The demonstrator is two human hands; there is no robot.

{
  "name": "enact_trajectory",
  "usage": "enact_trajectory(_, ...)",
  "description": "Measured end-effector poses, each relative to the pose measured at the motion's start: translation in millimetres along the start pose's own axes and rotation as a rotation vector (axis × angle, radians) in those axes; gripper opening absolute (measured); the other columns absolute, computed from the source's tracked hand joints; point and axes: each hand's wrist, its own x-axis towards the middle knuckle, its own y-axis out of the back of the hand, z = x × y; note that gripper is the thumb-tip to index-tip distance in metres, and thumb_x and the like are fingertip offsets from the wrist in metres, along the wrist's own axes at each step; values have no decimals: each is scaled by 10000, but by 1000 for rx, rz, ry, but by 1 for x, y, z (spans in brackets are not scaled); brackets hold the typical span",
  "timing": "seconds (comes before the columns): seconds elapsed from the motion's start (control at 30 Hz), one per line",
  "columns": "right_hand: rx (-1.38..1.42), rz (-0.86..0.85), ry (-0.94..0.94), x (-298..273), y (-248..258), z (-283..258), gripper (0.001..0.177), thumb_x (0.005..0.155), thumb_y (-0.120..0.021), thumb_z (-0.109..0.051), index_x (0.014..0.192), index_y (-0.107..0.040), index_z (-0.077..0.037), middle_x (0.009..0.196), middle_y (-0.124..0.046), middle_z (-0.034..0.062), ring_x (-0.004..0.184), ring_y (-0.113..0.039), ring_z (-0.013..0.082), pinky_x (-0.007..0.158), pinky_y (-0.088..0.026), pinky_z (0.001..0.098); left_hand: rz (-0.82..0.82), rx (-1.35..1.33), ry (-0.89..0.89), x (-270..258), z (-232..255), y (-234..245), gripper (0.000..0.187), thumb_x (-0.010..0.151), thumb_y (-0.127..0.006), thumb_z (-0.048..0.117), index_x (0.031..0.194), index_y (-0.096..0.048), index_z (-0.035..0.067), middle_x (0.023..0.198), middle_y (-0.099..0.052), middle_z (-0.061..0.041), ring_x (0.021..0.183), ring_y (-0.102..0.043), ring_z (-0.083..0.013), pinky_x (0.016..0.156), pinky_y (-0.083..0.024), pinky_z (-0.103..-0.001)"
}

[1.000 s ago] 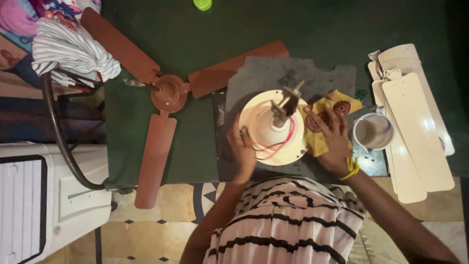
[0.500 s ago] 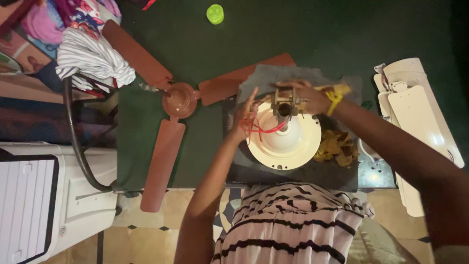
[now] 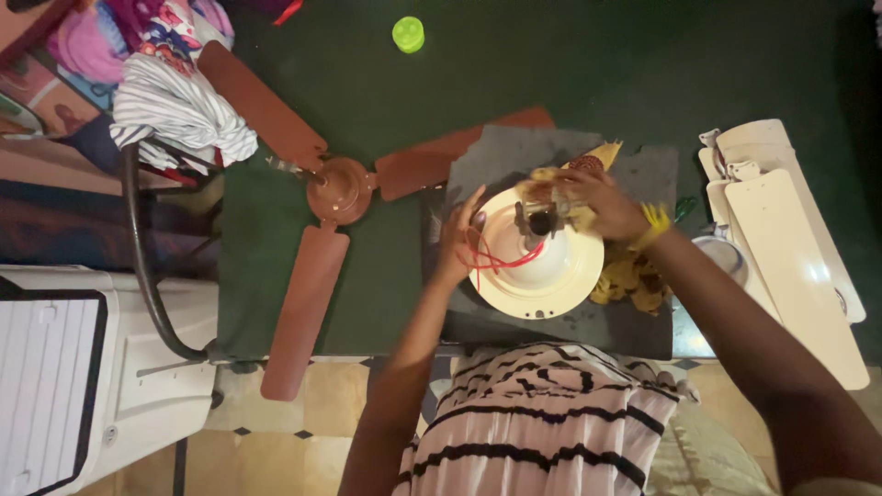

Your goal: The person wipes the ceiling fan motor housing and a fan blade with a cloth, using a liquid from a small container. The person handles the motor housing and blade one at a time, wiping each surface thoroughly.

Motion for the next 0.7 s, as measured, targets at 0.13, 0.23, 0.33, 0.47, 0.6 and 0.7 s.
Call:
enact_trajectory(0.13, -251, 78, -183, -82, -20, -41, 713, 778, -642, -467, 1406, -606, -133, 1536, -451, 132, 1492, -281, 373, 1219, -87, 606, 249, -20, 95, -37, 32, -10, 438, 1093, -502, 124, 1530, -473, 130, 1318, -582, -190, 1218, -578, -319, 1026, -495, -404)
enact_trajectory(0.23, -393, 83, -268, -123, -41, -85, 579, 806, -601, -353, 1343, -630, -137, 1620, -399, 109, 1534, -242, 381, 1259, -89, 619, 278, -79, 474, -80, 64, -22, 445, 1084, -503, 161, 1518, -491, 66, 1255, -558, -201, 1170, -536, -337, 1037, -426, -450)
enact_trajectory(0.33, -565, -77, -471, -129, -47, -116, 522, 791, -587, -310, 1280, -655, -141, 1632, -397, 40, 1576, -212, 360, 1300, -84, 586, 372, 135, 471, -98, 76, -8, 279, 1083, -541, 206, 1300, -636, 60, 1271, -613, -158, 1200, -564, -321, 1075, -411, -440)
enact_trajectory(0.47, -403, 161, -282, -106, -32, -119, 442, 891, -531, -228, 1289, -672, -99, 1605, -422, 96, 1541, -215, 429, 1237, -104, 627, 247, -67, 411, -71, 63, 30, 319, 1068, -554, 223, 1315, -584, 23, 1304, -554, -167, 1202, -563, -308, 1059, -450, -415)
enact_trajectory(0.6, -406, 187, -316, -92, -37, -113, 497, 892, -518, -254, 1327, -615, -34, 1614, -425, 153, 1554, -226, 432, 1264, -123, 623, 46, -239, 86, -22, 46, 30, 347, 1088, -530, 152, 1397, -575, 1, 1488, -538, -176, 1420, -488, -321, 1227, -348, -419)
enact_trajectory(0.7, -382, 273, -361, -106, -60, -127, 572, 947, -510, -288, 1436, -563, 4, 1587, -414, 218, 1537, -246, 457, 1267, -139, 634, -93, -476, 146, -18, 48, 18, 323, 1123, -460, 130, 1376, -628, 20, 1505, -566, -158, 1462, -491, -299, 1248, -362, -404)
